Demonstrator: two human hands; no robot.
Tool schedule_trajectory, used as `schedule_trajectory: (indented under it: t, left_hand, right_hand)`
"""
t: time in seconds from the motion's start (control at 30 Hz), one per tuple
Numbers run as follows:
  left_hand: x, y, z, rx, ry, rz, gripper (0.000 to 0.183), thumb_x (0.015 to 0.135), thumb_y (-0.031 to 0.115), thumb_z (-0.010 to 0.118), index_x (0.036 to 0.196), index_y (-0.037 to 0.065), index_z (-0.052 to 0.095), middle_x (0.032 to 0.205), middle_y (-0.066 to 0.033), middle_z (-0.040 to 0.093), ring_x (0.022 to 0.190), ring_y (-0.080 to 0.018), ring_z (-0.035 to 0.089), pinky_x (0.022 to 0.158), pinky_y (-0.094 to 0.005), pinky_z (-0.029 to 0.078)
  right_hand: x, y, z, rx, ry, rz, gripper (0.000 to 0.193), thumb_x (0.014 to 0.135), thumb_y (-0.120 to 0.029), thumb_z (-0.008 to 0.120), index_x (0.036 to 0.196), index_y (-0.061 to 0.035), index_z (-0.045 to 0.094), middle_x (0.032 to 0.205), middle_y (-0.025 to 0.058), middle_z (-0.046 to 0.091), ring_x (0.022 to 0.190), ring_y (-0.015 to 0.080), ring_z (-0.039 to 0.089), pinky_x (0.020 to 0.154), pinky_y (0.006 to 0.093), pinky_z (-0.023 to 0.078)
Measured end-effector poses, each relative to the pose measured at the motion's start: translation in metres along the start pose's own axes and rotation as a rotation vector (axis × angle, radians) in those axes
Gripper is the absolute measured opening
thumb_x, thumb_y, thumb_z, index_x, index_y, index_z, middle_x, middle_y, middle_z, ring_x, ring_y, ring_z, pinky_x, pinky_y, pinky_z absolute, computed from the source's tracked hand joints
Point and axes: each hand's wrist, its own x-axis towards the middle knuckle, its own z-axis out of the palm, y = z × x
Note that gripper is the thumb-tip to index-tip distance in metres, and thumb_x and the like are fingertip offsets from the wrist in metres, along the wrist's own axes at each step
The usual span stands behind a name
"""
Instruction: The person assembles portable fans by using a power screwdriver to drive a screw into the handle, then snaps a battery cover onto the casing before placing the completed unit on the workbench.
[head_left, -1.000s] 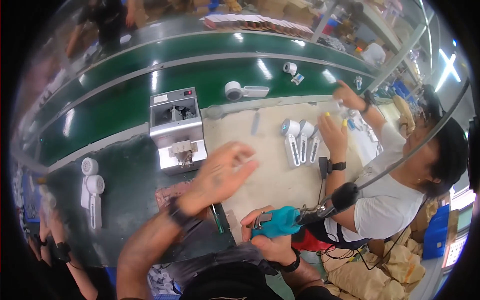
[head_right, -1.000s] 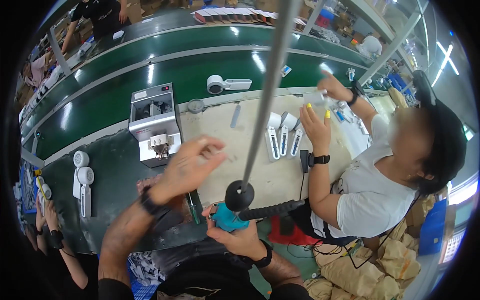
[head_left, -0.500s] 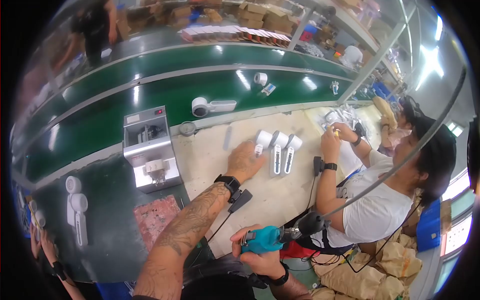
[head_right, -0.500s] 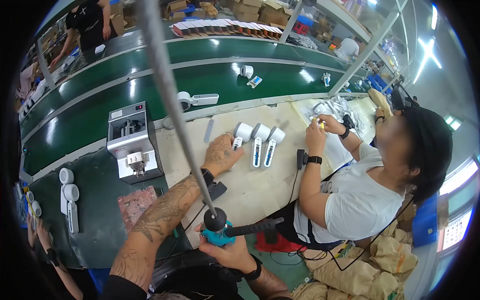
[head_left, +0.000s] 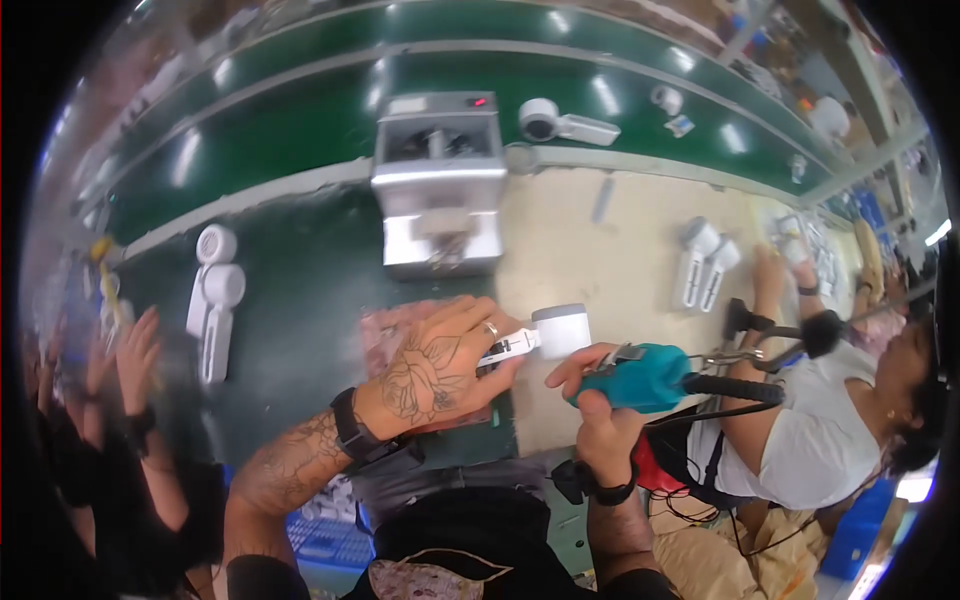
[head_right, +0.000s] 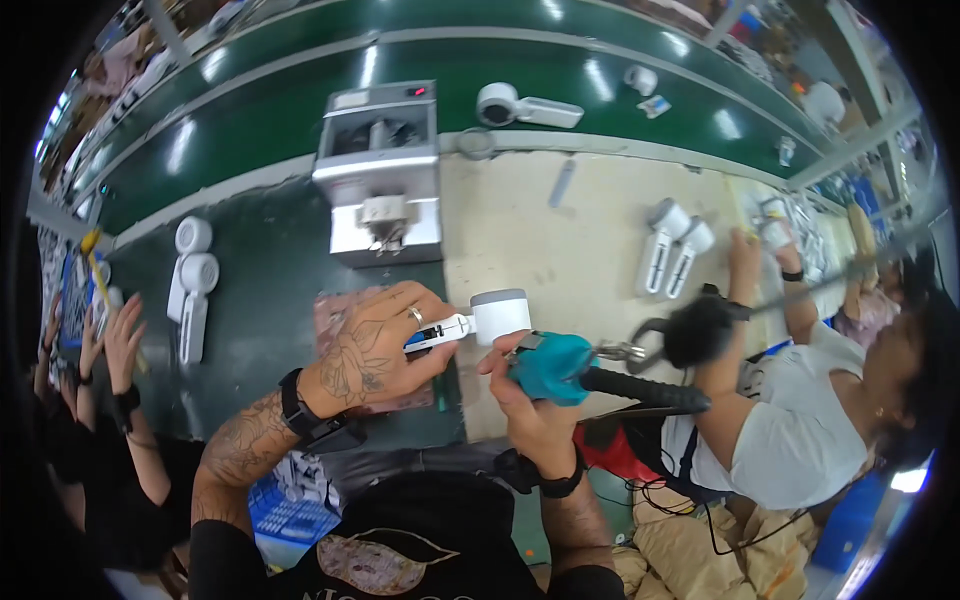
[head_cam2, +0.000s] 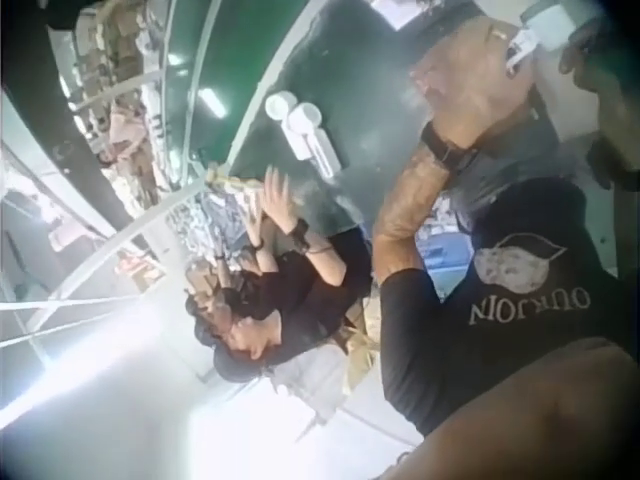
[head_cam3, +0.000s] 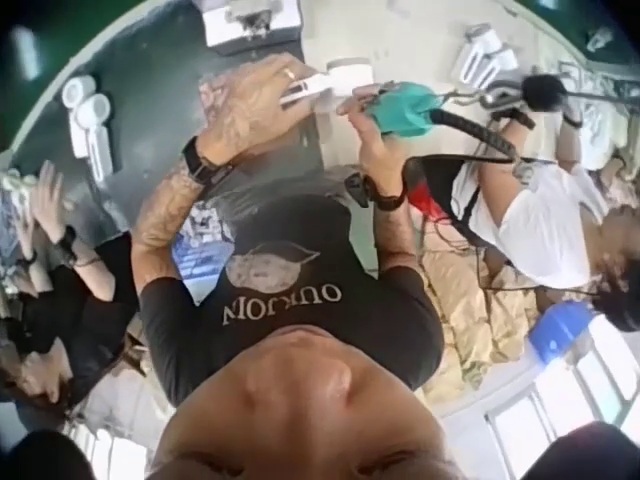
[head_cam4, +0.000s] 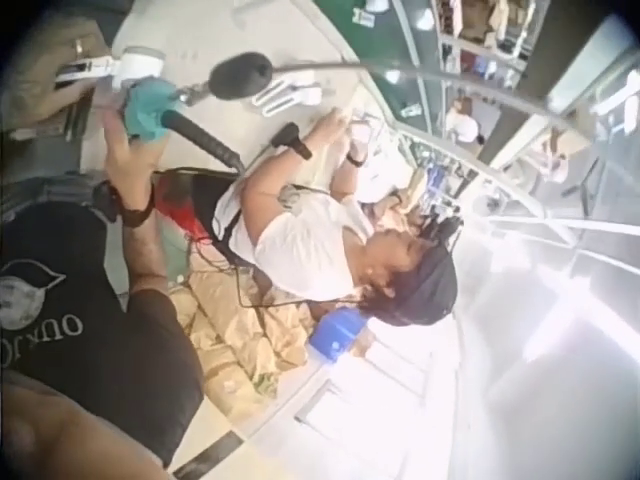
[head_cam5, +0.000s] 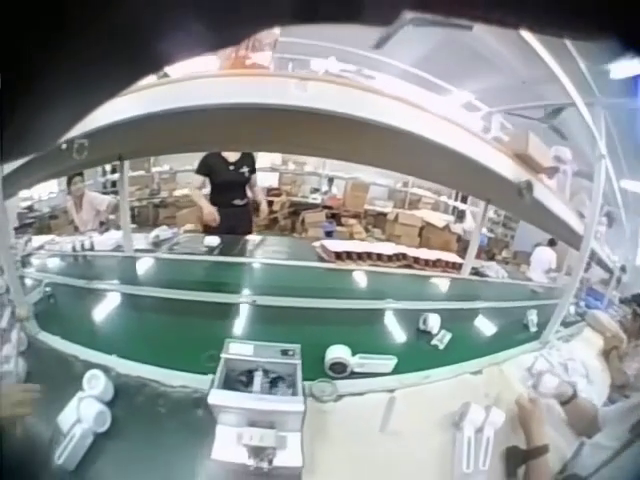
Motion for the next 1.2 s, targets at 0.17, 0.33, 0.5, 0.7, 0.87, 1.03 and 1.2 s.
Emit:
schedule_trajectory:
  t: [0.17, 0.33, 0.5, 0.7, 0.87, 1.03, 1.2]
  left_hand:
    - [-0.038, -0.028, -0.015, 0.026, 0.039, 0.085, 0.032, 0.080, 0.013, 0.077, 0.109, 0.002, 0.068, 0.097, -0.0125, 0.067, 0.089, -0.0331, 0.066, 0.080, -0.0412, 0.055]
    - [-0.043, -0.029, -0.035, -0.019, -0.040, 0.101, 0.032, 0.079, 0.013, 0.077, 0.109, 0.002, 0.068, 0.099, -0.0114, 0.067, 0.089, -0.0320, 0.065, 0.079, -0.0397, 0.054]
    - [-0.050, -0.040, -0.020, -0.051, 0.046, 0.104, 0.035, 0.078, 0.017, 0.080, 0.109, 0.005, 0.068, 0.102, -0.0095, 0.068, 0.093, -0.0311, 0.066, 0.083, -0.0394, 0.055]
    - [-0.053, -0.046, -0.013, -0.056, 0.088, 0.122, 0.036, 0.079, 0.023, 0.078, 0.108, 0.005, 0.065, 0.101, -0.0126, 0.063, 0.097, -0.0325, 0.062, 0.091, -0.0434, 0.052]
    - [-0.053, -0.047, -0.016, -0.075, 0.055, 0.103, 0.037, 0.078, 0.021, 0.079, 0.107, 0.004, 0.064, 0.100, -0.0122, 0.062, 0.097, -0.0328, 0.061, 0.087, -0.0427, 0.052]
    - [-0.053, -0.049, -0.014, -0.081, 0.091, 0.138, 0.036, 0.077, 0.020, 0.079, 0.104, 0.004, 0.063, 0.098, -0.0116, 0.061, 0.094, -0.0324, 0.061, 0.083, -0.0420, 0.052]
    - [-0.054, -0.049, -0.013, -0.109, 0.061, 0.104, 0.032, 0.075, 0.018, 0.080, 0.098, 0.005, 0.061, 0.095, -0.0102, 0.060, 0.093, -0.0316, 0.061, 0.082, -0.0425, 0.051]
  right_hand:
    - [0.001, 0.009, 0.031, 0.210, -0.113, 0.005, 0.041, 0.092, -0.020, 0.073, 0.120, 0.0047, 0.056, 0.087, 0.0080, 0.061, 0.079, 0.0187, 0.060, 0.073, 0.0309, 0.050]
    - [0.009, -0.039, 0.072, 0.017, -0.034, -0.053, 0.070, 0.090, -0.067, 0.063, 0.110, -0.0012, 0.050, 0.070, 0.0051, 0.053, 0.060, 0.0184, 0.054, 0.057, 0.0335, 0.046]
    - [0.032, -0.023, 0.096, 0.070, 0.001, -0.167, 0.073, 0.091, -0.074, 0.054, 0.114, -0.0049, 0.047, 0.066, 0.0028, 0.047, 0.054, 0.0156, 0.046, 0.053, 0.0312, 0.040]
    - [0.051, -0.014, 0.111, 0.061, -0.043, -0.238, 0.074, 0.093, -0.071, 0.054, 0.116, -0.0014, 0.050, 0.067, 0.0034, 0.048, 0.054, 0.0159, 0.047, 0.052, 0.0316, 0.040]
    - [0.051, -0.008, 0.113, 0.053, -0.041, -0.229, 0.074, 0.093, -0.071, 0.054, 0.115, -0.0010, 0.051, 0.066, 0.0036, 0.048, 0.054, 0.0159, 0.048, 0.051, 0.0317, 0.041]
    - [0.050, -0.009, 0.113, 0.080, -0.030, -0.217, 0.074, 0.092, -0.071, 0.055, 0.115, -0.0009, 0.051, 0.066, 0.0036, 0.048, 0.054, 0.0157, 0.048, 0.051, 0.0318, 0.041]
    - [0.049, -0.006, 0.113, 0.032, -0.058, -0.253, 0.073, 0.092, -0.070, 0.056, 0.114, -0.0003, 0.050, 0.065, 0.0033, 0.048, 0.053, 0.0157, 0.048, 0.051, 0.0318, 0.042]
